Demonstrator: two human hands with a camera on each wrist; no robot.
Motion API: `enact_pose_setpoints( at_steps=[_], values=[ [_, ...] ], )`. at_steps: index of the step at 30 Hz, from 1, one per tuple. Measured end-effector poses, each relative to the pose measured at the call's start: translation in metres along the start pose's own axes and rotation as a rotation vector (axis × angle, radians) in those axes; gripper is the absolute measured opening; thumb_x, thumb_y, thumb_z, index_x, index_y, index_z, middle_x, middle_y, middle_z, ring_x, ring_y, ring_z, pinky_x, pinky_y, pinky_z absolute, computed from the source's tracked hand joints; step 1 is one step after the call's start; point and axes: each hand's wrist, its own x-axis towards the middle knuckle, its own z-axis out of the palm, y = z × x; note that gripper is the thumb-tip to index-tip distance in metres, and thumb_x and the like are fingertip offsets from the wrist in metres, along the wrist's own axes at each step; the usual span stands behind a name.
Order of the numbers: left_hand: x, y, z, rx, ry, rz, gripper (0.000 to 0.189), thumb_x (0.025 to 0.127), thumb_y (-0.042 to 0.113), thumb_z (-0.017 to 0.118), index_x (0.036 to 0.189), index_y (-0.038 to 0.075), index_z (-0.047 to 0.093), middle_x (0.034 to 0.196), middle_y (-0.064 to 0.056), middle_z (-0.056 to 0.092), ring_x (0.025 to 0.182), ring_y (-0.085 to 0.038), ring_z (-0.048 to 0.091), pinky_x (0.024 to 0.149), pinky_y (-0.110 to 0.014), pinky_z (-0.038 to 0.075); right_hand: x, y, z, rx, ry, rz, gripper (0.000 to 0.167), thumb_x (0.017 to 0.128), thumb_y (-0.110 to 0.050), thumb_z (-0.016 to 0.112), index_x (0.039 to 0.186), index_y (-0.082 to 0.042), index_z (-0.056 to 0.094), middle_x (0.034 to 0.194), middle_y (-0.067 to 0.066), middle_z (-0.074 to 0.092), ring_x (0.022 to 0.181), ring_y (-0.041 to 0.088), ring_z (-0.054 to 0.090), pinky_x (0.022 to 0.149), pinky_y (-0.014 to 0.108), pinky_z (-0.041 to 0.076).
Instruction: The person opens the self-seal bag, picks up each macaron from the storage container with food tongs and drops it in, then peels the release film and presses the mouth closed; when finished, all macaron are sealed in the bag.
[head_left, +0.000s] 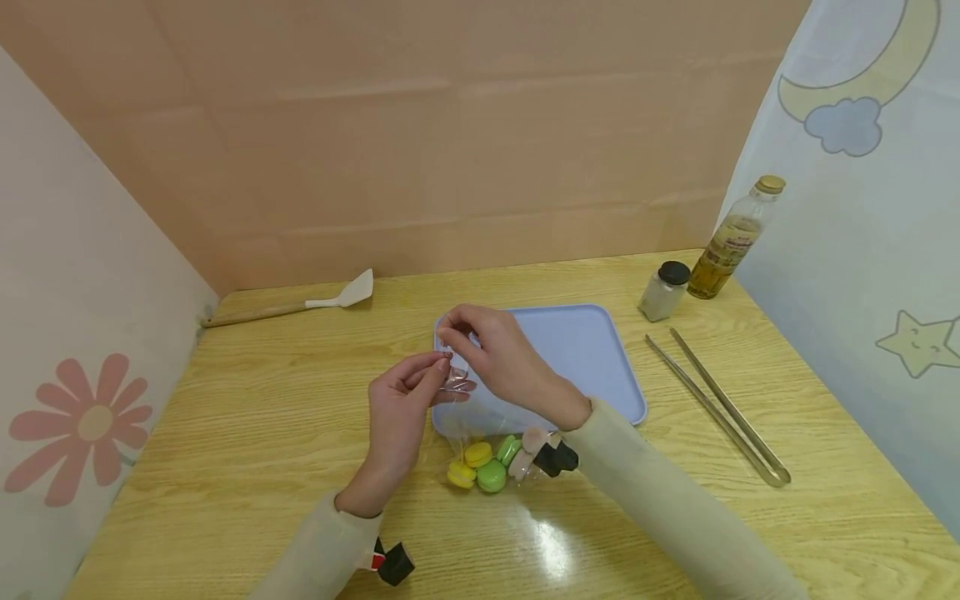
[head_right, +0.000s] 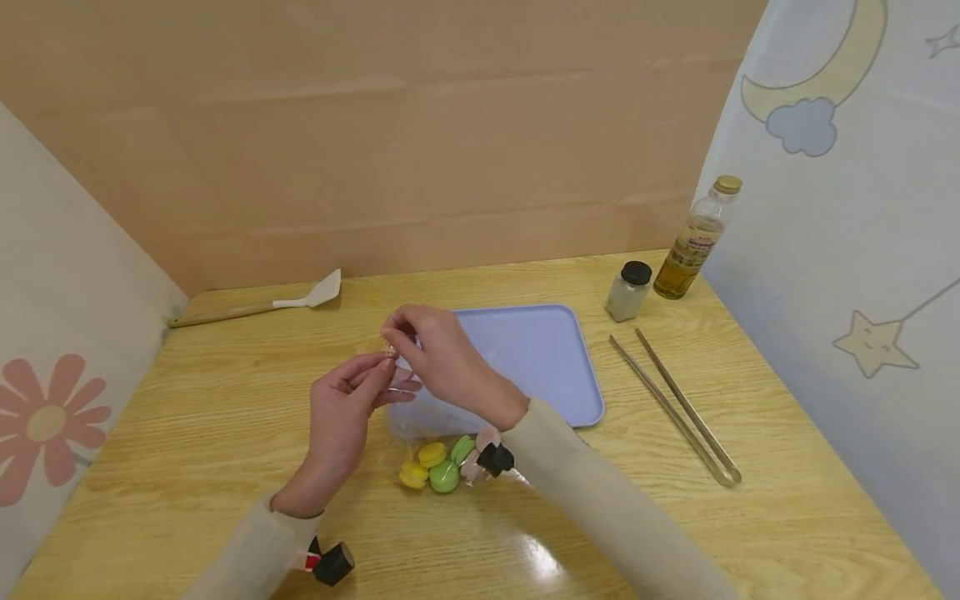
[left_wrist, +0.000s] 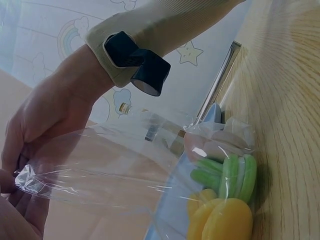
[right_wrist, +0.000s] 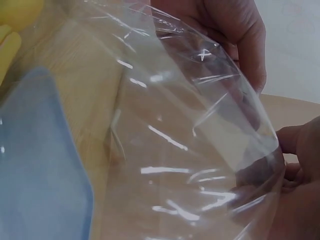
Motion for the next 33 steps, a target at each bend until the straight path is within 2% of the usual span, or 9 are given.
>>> enact_pose_setpoints(
  at_steps=[6,14,24,29,33],
  values=[
    [-0.0002,0.0000,0.0004,-0.008,0.006,-0.005,0.021,0.100,-0.001,0.063,0.111,-0.018,0.065,0.090,-0.021,0.074,0.074,-0.028,0.075,0.070,-0.044,0.059,-0.0007,-0.0002,0.0003,-0.004,0.011,0.025,0.016,0.106,-0.013,0.057,0.102,-0.002,0.068,0.092,0.004,0.067,0.078,0.013,0.056,0.072,0.031,0.048],
    [0.0002,0.0003,0.0003,0.004,0.017,-0.012,0.024,0.100,0.003,0.064,0.111,-0.019,0.063,0.090,-0.018,0.075,0.076,-0.027,0.075,0.070,-0.044,0.059,-0.0009,0.0011,0.0026,-0.013,0.065,0.039,0.016,0.105,-0.010,0.056,0.101,0.000,0.067,0.090,0.004,0.068,0.076,0.015,0.055,0.069,0.032,0.047],
    [-0.0003,-0.0001,0.0005,0.034,0.040,-0.013,0.018,0.100,0.005,0.064,0.108,-0.010,0.068,0.088,-0.019,0.075,0.078,-0.029,0.075,0.070,-0.045,0.059,-0.0051,0.0017,0.0055,-0.006,0.163,0.070,0.014,0.105,-0.012,0.057,0.098,-0.003,0.066,0.088,0.003,0.067,0.069,0.018,0.053,0.061,0.030,0.043],
    [-0.0001,-0.0003,0.0004,0.032,0.051,-0.019,0.018,0.100,0.006,0.065,0.107,-0.010,0.069,0.089,-0.021,0.074,0.080,-0.031,0.074,0.070,-0.045,0.059,-0.0075,0.0017,0.0054,-0.029,0.191,0.106,0.014,0.105,-0.012,0.057,0.098,-0.004,0.066,0.089,0.003,0.068,0.066,0.017,0.052,0.058,0.030,0.042],
    [-0.0002,-0.0001,0.0007,0.029,0.067,-0.025,0.018,0.100,0.005,0.065,0.107,-0.010,0.069,0.089,-0.021,0.074,0.079,-0.032,0.074,0.070,-0.044,0.059,-0.0091,0.0028,0.0045,-0.047,0.213,0.132,0.014,0.105,-0.012,0.057,0.098,-0.004,0.066,0.089,0.005,0.069,0.070,0.015,0.054,0.060,0.030,0.044]
  ],
)
